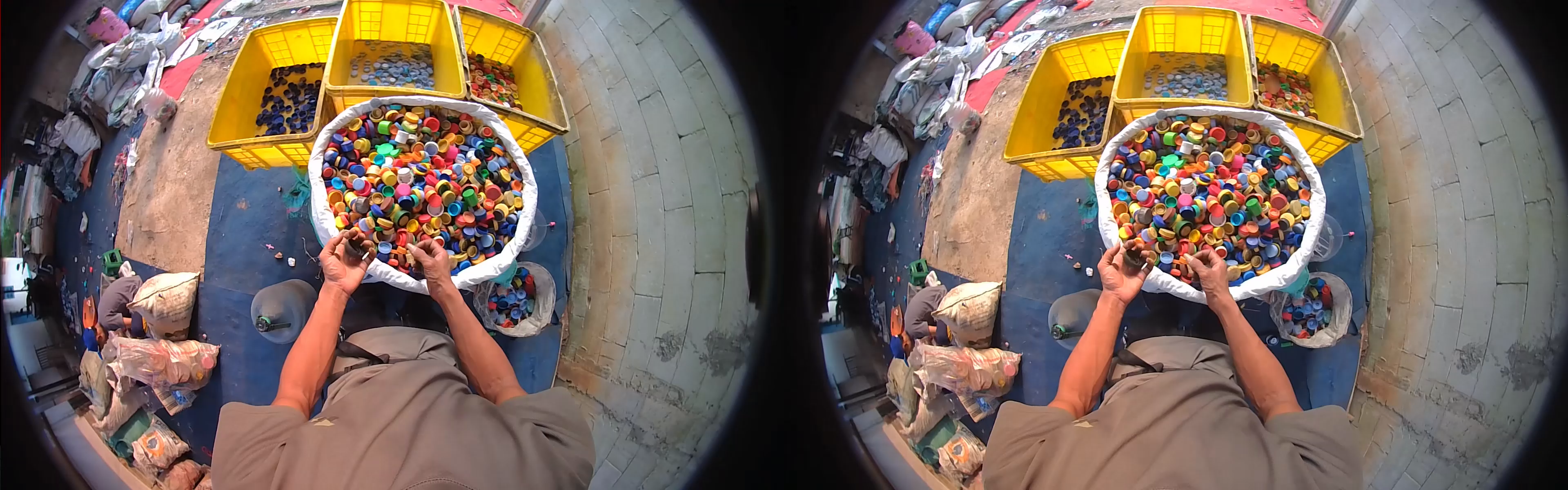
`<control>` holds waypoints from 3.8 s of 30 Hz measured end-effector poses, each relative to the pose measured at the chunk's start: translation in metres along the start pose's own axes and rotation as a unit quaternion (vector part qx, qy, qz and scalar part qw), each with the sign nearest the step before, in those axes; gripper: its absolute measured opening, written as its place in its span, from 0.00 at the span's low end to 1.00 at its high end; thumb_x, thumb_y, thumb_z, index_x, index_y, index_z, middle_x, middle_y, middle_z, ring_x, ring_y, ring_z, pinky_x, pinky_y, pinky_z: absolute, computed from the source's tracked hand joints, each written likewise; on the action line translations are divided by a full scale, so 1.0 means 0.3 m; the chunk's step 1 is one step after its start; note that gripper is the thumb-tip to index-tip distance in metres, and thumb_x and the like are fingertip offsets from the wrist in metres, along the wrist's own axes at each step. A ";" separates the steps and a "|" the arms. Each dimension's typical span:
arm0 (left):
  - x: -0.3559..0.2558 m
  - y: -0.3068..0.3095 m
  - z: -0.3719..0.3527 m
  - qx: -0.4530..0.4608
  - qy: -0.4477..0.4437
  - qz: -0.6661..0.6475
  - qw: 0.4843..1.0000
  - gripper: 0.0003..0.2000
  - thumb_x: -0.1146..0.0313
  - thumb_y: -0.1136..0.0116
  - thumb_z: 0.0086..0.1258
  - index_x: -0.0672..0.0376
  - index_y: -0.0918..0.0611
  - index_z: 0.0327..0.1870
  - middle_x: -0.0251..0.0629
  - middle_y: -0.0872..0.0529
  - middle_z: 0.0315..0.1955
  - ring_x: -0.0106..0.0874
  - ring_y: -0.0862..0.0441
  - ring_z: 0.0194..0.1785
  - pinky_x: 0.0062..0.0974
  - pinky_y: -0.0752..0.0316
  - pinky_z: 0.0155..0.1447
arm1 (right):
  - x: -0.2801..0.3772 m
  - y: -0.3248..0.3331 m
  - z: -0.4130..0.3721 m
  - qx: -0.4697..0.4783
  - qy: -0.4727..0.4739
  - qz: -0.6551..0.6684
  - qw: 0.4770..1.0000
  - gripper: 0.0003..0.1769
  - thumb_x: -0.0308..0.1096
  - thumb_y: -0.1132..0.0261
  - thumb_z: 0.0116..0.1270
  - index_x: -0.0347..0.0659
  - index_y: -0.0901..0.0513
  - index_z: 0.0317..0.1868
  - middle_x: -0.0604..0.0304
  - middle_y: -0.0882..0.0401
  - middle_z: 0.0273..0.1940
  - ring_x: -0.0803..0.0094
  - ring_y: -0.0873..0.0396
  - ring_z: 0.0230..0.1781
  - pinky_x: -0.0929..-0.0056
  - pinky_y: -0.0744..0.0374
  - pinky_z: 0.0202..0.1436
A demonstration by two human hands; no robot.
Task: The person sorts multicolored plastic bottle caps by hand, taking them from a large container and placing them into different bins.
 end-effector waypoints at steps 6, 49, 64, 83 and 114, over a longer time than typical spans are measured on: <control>-0.062 0.191 -0.060 -0.116 -0.032 0.015 0.993 0.10 0.59 0.47 0.71 0.54 0.21 0.33 0.37 0.16 0.34 0.33 0.20 0.37 0.39 0.23 0.44 | 0.204 -0.241 0.100 -0.013 0.235 -0.396 0.887 0.17 0.33 0.30 0.54 0.33 0.21 0.41 0.49 0.17 0.35 0.58 0.17 0.37 0.63 0.20 0.42; -0.022 -0.028 0.178 -0.110 -0.148 0.358 0.915 0.09 0.66 0.39 0.68 0.56 0.24 0.43 0.30 0.19 0.27 0.23 0.20 0.27 0.22 0.21 0.31 | 0.124 0.199 -0.048 0.088 0.016 0.354 0.931 0.27 0.38 0.44 0.59 0.37 0.27 0.60 0.51 0.21 0.48 0.63 0.19 0.38 0.65 0.21 0.41; 0.521 -0.578 0.720 0.043 -0.202 0.785 0.584 0.11 0.65 0.32 0.57 0.61 0.14 0.38 0.35 0.13 0.29 0.21 0.18 0.31 0.21 0.24 0.35 | 0.128 0.564 -0.208 0.014 0.032 0.395 0.918 0.31 0.35 0.42 0.54 0.37 0.31 0.61 0.49 0.24 0.50 0.61 0.22 0.47 0.63 0.21 0.50; 0.877 -0.582 0.951 0.163 -0.170 0.929 0.287 0.26 0.62 0.29 0.53 0.62 0.22 0.53 0.55 0.17 0.42 0.49 0.19 0.48 0.42 0.25 0.52 | 0.209 0.728 -0.182 -0.004 0.049 0.403 0.914 0.31 0.37 0.40 0.54 0.36 0.31 0.61 0.50 0.24 0.51 0.61 0.22 0.48 0.63 0.22 0.51; 0.550 -0.216 0.254 0.041 0.140 0.118 0.982 0.19 0.55 0.50 0.69 0.60 0.23 0.53 0.47 0.19 0.48 0.40 0.20 0.49 0.43 0.25 0.52 | 0.118 0.363 -0.105 -0.035 -0.008 0.513 0.858 0.38 0.27 0.49 0.34 0.32 0.30 0.55 0.46 0.26 0.50 0.53 0.28 0.58 0.48 0.41 0.73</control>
Point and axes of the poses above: each hand's wrist, its own z-axis towards the middle knuckle, its own y-axis out of the back of the hand, x = y × z, the point moved 10 cm from there along z, towards the middle knuckle
